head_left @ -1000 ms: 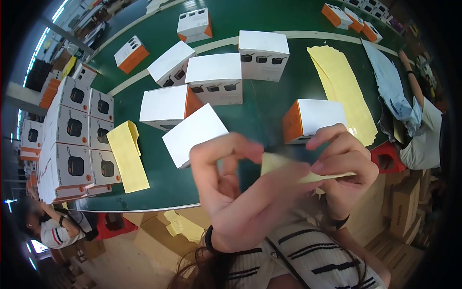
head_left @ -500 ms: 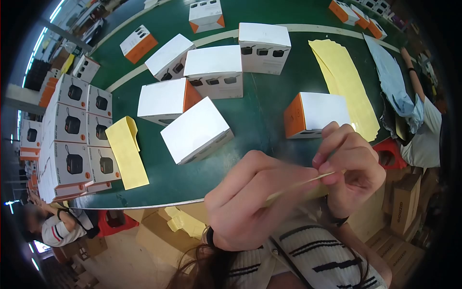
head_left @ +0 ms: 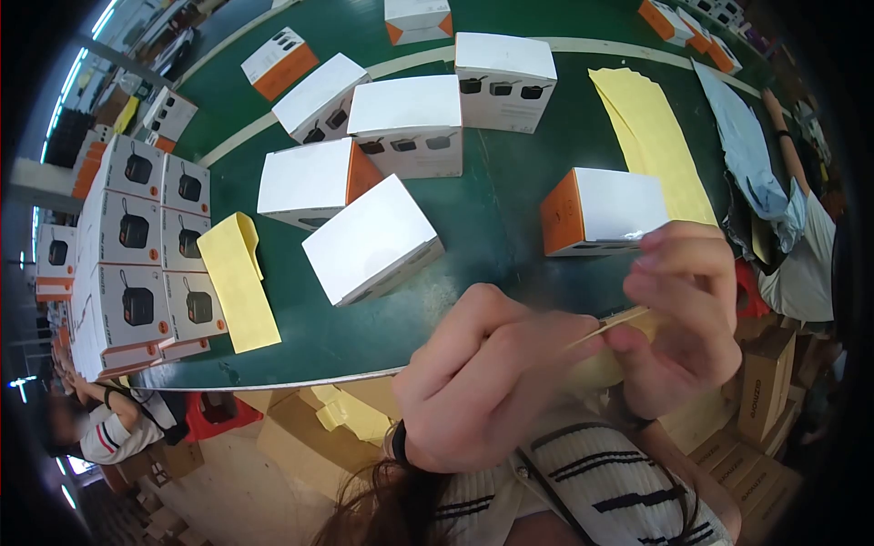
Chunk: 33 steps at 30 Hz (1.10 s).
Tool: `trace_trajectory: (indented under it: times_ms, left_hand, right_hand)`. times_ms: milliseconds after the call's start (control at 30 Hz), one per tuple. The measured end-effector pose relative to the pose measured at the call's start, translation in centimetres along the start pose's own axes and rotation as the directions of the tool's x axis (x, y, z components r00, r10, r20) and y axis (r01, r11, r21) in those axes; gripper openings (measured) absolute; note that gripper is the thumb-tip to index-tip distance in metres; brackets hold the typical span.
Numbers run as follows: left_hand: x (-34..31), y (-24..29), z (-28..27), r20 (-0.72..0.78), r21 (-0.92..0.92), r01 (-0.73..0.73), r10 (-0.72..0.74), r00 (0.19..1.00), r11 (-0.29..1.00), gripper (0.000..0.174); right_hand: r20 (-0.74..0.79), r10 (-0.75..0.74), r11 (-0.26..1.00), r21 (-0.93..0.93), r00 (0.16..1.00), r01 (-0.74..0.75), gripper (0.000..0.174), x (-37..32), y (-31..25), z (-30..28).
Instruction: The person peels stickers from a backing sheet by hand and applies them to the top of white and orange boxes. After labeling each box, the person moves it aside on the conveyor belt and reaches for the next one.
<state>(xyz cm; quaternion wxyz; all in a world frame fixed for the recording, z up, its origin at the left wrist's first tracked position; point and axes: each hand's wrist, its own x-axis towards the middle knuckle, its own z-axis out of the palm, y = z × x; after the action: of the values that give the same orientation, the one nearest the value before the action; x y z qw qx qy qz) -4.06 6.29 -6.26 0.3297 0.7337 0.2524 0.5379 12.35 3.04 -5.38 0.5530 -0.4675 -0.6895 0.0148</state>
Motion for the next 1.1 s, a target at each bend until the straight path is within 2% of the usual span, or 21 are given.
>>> trace_trajectory:
  times_ms: [133, 233, 367, 433, 500, 567, 600, 633, 667, 733, 767, 800, 867, 900, 1000, 1033, 1100]
  left_hand:
    - [-0.3, 0.1, 0.3, -0.029, 0.064, -0.007, 0.008, 1.0, 0.998, 0.023]
    - [0.2, 0.0, 0.1, 0.034, 0.038, -0.001, -0.001, 0.999, 0.999, 0.018]
    - [0.7, -0.3, 0.9, 0.038, -0.032, 0.035, -0.034, 0.999, 0.999, 0.009]
    - [0.6, -0.7, 0.9, 0.118, -0.077, 0.165, -0.155, 0.981, 0.983, 0.016]
    - [0.4, -1.2, 1.4, 0.128, -0.07, 0.212, -0.202, 0.971, 0.975, 0.017]
    - [0.5, -1.9, 1.8, 0.141, -0.073, 0.256, -0.244, 0.959, 0.964, 0.017]
    - [0.7, -2.5, 1.6, 0.248, 0.068, 0.25, -0.259, 0.934, 0.966, 0.021]
    - [0.9, -2.8, 1.6, 0.346, 0.207, 0.222, -0.283, 0.894, 0.953, 0.026]
    - [1.0, -2.7, 2.3, 0.357, 0.194, 0.221, -0.278, 0.891, 0.956, 0.026]
    - [1.0, -2.1, 4.0, 0.263, 0.36, 0.068, -0.171, 0.95, 0.931, 0.042]
    - [0.5, -2.5, 4.5, 0.329, 0.321, 0.074, -0.185, 0.926, 0.944, 0.057]
    - [0.5, -2.9, 4.8, 0.33, 0.316, 0.076, -0.185, 0.926, 0.946, 0.057]
    - [0.4, -3.4, 5.1, 0.461, 0.354, -0.045, -0.132, 0.878, 0.934, 0.061]
    - [-0.1, -3.9, 5.4, 0.47, 0.378, -0.061, -0.135, 0.872, 0.924, 0.06]
    - [-0.4, -4.2, 5.2, 0.482, 0.416, -0.094, -0.131, 0.866, 0.905, 0.06]
    - [-0.4, -4.2, 5.2, 0.483, 0.413, -0.09, -0.134, 0.865, 0.906, 0.06]
    - [-0.2, -3.9, 5.0, 0.496, 0.421, -0.061, -0.173, 0.851, 0.905, 0.061]
  right_hand:
    - [0.07, -0.04, 0.995, -0.089, 0.997, 0.046, 0.018, -0.3, -0.1, -0.8]
    - [0.021, -0.047, 0.994, -0.094, 0.999, 0.049, 0.017, -0.7, 0.0, -0.6]
    - [-0.021, -0.009, 0.984, -0.181, 1.0, 0.006, 0.016, -1.3, 0.2, -0.3]
    - [-0.054, 0.01, 0.98, -0.197, 0.999, -0.02, 0.019, -1.8, 0.5, -0.4]
    - [-0.111, -0.071, 0.984, -0.173, 0.991, 0.051, 0.01, -2.8, 0.4, -0.8]
    - [-0.139, -0.047, 0.992, -0.122, 0.989, 0.03, 0.007, -3.4, 0.8, -2.3]
    - [-0.167, -0.027, 0.998, -0.065, 0.986, 0.016, 0.007, -3.7, 1.0, -3.3]
    - [-0.126, 0.088, 0.988, -0.118, 0.988, -0.103, 0.007, -3.7, 0.8, -4.2]
    - [-0.129, 0.093, 0.985, -0.133, 0.987, -0.11, 0.007, -3.7, 1.4, -4.3]
    - [-0.096, 0.196, 0.939, -0.27, 0.976, -0.215, 0.008, -4.1, 3.6, -4.4]
    - [-0.092, 0.254, 0.941, -0.208, 0.963, -0.268, 0.009, -4.5, 4.1, -4.2]
    - [-0.091, 0.256, 0.939, -0.213, 0.962, -0.27, 0.009, -4.8, 4.4, -4.1]
    - [-0.055, 0.282, 0.938, -0.193, 0.958, -0.288, 0.009, -5.2, 4.8, -3.9]
    - [-0.043, 0.301, 0.929, -0.213, 0.953, -0.303, 0.013, -5.2, 4.7, -3.7]
    - [-0.046, 0.325, 0.92, -0.215, 0.945, -0.327, 0.018, -5.4, 5.0, -2.8]
    - [-0.045, 0.283, 0.932, -0.223, 0.958, -0.286, 0.02, -5.5, 5.4, -2.6]
    - [-0.061, 0.294, 0.926, -0.228, 0.954, -0.3, 0.019, -5.7, 5.5, -2.3]
